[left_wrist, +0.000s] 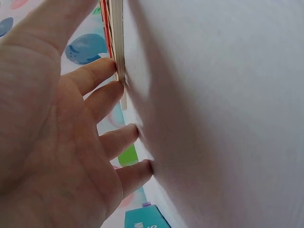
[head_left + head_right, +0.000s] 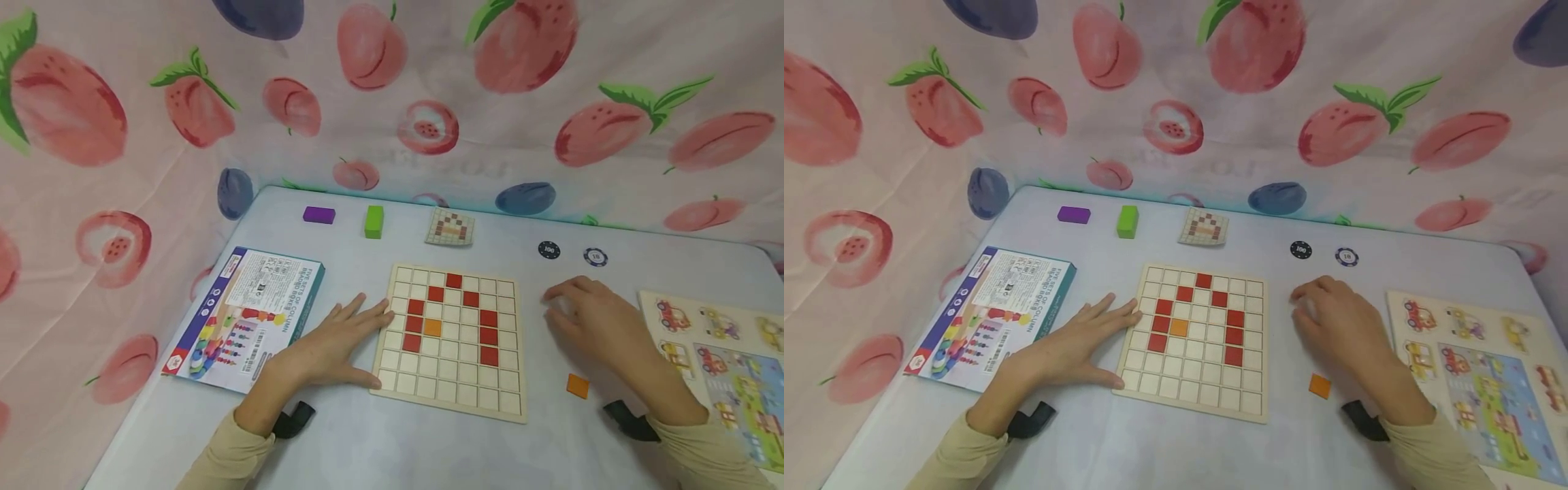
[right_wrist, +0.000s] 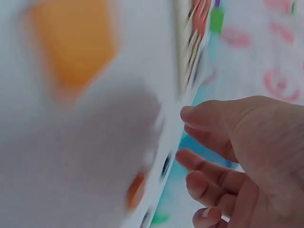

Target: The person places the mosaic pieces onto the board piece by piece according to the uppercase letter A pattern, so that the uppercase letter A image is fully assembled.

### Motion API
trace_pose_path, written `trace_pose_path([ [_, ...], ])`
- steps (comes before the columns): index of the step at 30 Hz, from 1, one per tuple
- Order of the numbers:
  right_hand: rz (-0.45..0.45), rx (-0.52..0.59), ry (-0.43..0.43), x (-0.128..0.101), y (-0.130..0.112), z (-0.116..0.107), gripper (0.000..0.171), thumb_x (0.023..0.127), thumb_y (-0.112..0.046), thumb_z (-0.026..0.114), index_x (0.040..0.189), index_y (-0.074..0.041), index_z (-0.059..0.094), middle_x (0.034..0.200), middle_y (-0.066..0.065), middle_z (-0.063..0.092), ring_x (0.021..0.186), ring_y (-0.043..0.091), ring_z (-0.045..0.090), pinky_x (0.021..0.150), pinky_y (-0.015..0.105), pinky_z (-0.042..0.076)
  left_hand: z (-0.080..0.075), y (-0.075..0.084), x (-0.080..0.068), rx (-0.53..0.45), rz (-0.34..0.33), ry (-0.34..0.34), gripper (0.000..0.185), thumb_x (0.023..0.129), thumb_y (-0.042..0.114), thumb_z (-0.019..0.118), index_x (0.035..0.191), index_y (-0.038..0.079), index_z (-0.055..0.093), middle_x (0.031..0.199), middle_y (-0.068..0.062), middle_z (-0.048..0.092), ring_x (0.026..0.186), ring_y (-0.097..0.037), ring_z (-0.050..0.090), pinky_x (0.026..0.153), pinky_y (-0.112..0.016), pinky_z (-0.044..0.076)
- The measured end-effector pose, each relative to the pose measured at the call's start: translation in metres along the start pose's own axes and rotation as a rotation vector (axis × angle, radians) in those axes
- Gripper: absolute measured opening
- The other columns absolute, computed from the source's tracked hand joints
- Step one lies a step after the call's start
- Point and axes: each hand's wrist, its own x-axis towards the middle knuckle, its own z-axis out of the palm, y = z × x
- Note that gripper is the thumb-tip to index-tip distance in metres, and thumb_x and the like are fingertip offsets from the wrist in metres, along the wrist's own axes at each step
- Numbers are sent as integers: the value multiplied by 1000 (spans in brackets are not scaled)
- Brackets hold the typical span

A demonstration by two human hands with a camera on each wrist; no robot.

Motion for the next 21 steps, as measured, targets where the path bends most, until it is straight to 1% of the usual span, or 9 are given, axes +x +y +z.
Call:
trace_pose_path([
  [2,50,-29,-19,-3,21,-2,29,95,-24,74,120,-10,74,128,25,67,107,42,67,74,57,60,0,0,0,2,2,0,107,80,46,93,168,21,36,180,2,21,170,-36,2,136,-65,10],
  [5,82,-59,-38,-7,41,-2,30,93,-24,76,117,-6,74,118,24,70,96,37,67,64,49,58,0,-1,0,4,2,1,107,81,46,92,168,21,36,180,1,21,170,-36,3,136,-66,11],
  [7,83,-66,-37,-8,45,0,27,92,-23,76,113,-6,75,108,19,72,88,31,67,60,41,55,0,-1,0,4,2,2,107,80,46,92,168,20,36,180,1,21,170,-37,3,136,-66,11],
  [9,70,-46,-24,-8,43,1,24,91,-21,77,109,-5,76,102,16,74,84,26,66,60,37,54,0,-1,0,3,-4,2,107,80,46,93,168,21,36,180,2,21,170,-37,3,136,-66,11],
  [10,62,-34,-17,-7,39,2,23,91,-21,77,108,-6,76,102,14,74,84,25,66,61,36,54,0,-1,0,3,-5,2,107,80,46,93,168,21,36,180,2,21,170,-37,3,136,-66,11],
  [12,39,-1,-13,-7,26,4,20,91,-21,77,107,-8,77,104,13,75,87,26,68,65,40,57,1,-1,0,1,-5,2,107,80,46,93,167,21,37,180,2,21,170,-37,3,136,-67,11],
  [16,-48,41,-3,-7,-14,9,19,91,-24,80,107,-14,77,112,9,77,99,28,72,77,50,63,1,-1,-1,2,-2,4,106,80,47,93,167,21,37,180,2,21,170,-37,3,136,-67,11],
  [18,-110,57,15,-6,-37,13,17,90,-23,81,106,-17,77,111,5,77,95,24,72,75,46,63,1,0,0,1,0,5,106,80,46,93,167,21,37,180,2,21,170,-37,3,136,-67,11],
  [21,-207,74,18,0,-68,22,15,88,-23,84,101,-20,78,105,-1,75,86,14,66,70,35,59,1,0,0,0,-1,6,106,80,46,92,167,21,38,180,2,21,170,-37,3,136,-66,10],
])
